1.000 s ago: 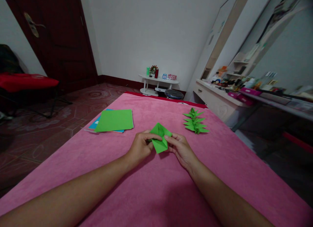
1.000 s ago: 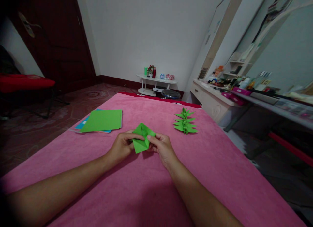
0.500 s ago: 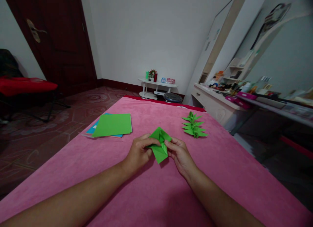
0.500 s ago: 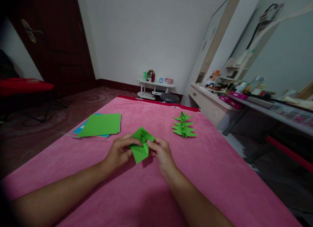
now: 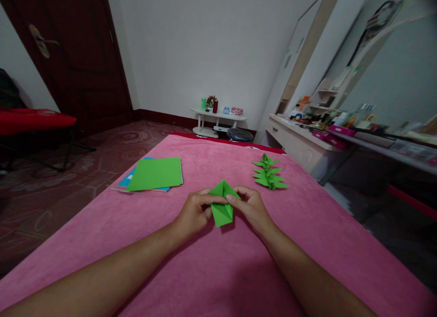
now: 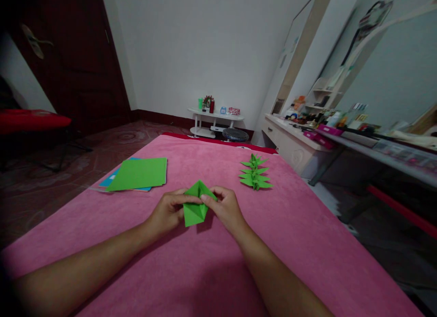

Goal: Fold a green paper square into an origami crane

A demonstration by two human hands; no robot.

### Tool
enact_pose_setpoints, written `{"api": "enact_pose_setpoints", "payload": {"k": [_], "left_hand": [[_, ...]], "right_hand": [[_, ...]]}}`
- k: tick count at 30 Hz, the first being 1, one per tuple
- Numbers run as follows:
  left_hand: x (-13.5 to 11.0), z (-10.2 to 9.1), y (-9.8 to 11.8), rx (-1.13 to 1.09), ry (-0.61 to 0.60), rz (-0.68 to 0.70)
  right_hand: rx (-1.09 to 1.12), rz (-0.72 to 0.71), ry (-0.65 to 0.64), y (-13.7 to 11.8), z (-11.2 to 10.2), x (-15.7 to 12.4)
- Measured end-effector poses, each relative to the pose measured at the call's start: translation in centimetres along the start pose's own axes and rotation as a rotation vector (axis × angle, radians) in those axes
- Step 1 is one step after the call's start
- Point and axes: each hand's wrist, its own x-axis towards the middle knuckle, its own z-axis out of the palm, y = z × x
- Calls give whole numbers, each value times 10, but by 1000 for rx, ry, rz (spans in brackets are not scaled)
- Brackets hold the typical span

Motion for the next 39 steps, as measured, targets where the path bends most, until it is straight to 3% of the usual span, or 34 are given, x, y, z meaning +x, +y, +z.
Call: {"api": "enact_pose_setpoints", "payload": {"k": [4,12,15,18,21,25,28,30,33,35,37,39], "left_hand": [[-1,1,0,-65,-32,-10],[-2,0,-2,-98,-65,-48],[1,0,-2,-198,-3,-171],[4,-1,-2,-367,136,-399],[5,-3,-2,-544,243,-595],[5,-4,-2,-652,253,-676],[5,-4,-2,-591,241,-647],[5,-4,-2,-453,249,-542],[5,-7,1,-162,236,-240],[4,-8,3,-13,197,-61],[3,-9,6,62,170,29],[2,-9,7,77,168,32]], "right_hand": [[-101,-23,51,0,0,-1],[82,84,115,9,8,-3],[129,105,73,4,9,-3],[156,137,59,-4,8,-3],[54,-14,144,-12,6,-3],[-223,-295,142,-22,5,-4],[-281,-348,124,-24,5,-6],[-215,-292,162,-21,6,-6],[25,-70,201,-14,6,-4],[192,113,151,-10,5,-3],[299,249,43,-8,4,-3],[353,298,-41,-8,2,-4]]}}
